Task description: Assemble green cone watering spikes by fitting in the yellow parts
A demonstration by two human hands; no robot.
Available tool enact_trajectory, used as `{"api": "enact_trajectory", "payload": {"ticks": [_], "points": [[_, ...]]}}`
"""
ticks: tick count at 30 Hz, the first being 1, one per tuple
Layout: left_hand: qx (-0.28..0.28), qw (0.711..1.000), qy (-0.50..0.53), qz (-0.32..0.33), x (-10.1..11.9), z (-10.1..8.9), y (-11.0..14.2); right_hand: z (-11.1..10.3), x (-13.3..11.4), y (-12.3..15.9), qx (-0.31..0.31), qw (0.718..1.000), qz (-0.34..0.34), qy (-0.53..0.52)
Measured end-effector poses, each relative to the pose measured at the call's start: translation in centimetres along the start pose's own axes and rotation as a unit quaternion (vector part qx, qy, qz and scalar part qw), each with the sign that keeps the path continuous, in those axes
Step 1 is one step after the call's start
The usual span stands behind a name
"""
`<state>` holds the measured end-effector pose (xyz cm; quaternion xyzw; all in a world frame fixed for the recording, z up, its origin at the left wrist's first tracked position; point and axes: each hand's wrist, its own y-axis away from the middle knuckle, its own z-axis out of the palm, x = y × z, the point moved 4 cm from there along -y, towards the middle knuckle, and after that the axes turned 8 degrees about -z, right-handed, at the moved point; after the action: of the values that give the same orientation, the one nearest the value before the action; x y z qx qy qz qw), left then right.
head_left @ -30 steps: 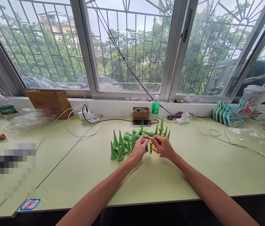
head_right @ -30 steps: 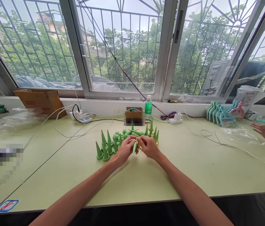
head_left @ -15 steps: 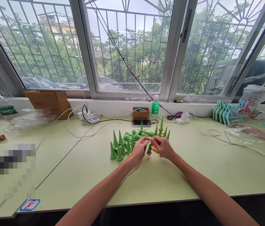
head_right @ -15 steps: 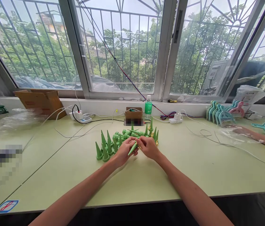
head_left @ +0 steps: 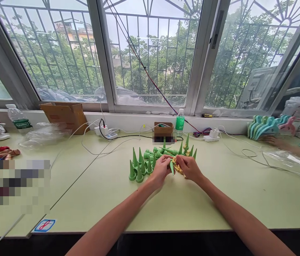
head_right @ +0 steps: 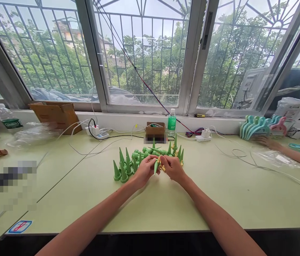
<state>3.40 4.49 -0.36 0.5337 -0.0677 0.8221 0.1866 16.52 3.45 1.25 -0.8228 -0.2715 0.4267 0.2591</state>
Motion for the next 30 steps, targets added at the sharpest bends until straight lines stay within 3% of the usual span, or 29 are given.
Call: {"api": "enact_trajectory", "payload": {"ticks": [7,12,17,24,30], "points": [[0.053,0.994,0.090,-0.016,-0.1,-0.7,-0.5,-0.2,0.4,0.6,0.024,0.993,0.011,-0.118],[0.046,0.992,0.116,-0.022,-0.2,-0.8,-0.6,-0.5,-0.4,0.7,-0.003,0.988,0.002,-0.154],[0.051,0.991,0.120,-0.028,0.0,-0.6,-0.3,-0.7,-1.4,0.5,-0.013,0.993,-0.020,-0.114],[0.057,0.993,0.096,-0.041,0.2,-0.5,-0.1,-0.6,-1.1,0.2,0.029,0.998,-0.013,-0.054],[0.056,0.997,0.040,-0.034,0.1,-0.7,-0.1,-0.6,-0.6,0.1,0.055,0.996,0.004,-0.063]]}}
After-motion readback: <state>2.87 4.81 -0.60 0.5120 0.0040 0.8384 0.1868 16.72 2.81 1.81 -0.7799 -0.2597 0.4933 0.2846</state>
